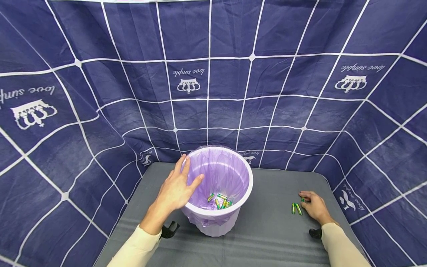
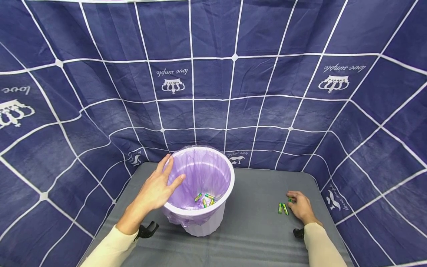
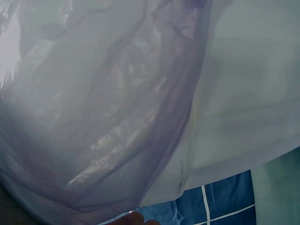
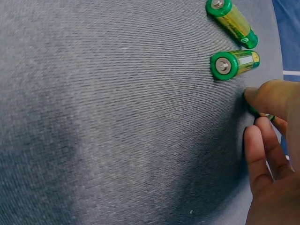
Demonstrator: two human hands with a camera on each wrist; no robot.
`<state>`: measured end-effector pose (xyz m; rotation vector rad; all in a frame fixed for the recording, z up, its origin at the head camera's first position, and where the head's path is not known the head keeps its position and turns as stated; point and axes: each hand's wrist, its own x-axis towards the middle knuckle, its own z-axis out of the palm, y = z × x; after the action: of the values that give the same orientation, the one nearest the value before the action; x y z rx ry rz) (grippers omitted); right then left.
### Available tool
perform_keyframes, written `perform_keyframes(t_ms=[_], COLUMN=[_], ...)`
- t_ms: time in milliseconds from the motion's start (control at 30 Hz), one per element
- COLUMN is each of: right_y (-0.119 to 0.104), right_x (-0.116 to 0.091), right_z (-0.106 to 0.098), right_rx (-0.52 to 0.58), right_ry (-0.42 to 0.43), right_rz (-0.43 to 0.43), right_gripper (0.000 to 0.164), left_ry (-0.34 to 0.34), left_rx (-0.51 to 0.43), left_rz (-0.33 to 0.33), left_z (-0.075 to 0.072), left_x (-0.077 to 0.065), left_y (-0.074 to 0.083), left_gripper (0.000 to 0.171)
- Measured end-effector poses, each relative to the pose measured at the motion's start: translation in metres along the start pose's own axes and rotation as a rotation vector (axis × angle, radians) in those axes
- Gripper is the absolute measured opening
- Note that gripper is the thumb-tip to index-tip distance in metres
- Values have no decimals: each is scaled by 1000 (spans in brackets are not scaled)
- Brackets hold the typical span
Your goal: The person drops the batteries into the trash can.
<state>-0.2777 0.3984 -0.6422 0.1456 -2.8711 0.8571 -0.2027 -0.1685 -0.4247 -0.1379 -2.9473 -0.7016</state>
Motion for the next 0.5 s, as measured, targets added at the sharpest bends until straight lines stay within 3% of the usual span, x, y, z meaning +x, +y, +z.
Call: perform_keyframes(t_ms=[267,500], right_y=[5,1], right_x=[-9,-14], right_z=[5,2], right_rx=[14,46], right_ry=[74,60], right_rz=[18,115], right_gripper=[31,32], left_ry=[-2,2], left_rx=[-3,-9], left_rz=[3,2], left_z=[1,0], left_x=[-1,-1], left_y=[0,0], left_gripper=[96,95])
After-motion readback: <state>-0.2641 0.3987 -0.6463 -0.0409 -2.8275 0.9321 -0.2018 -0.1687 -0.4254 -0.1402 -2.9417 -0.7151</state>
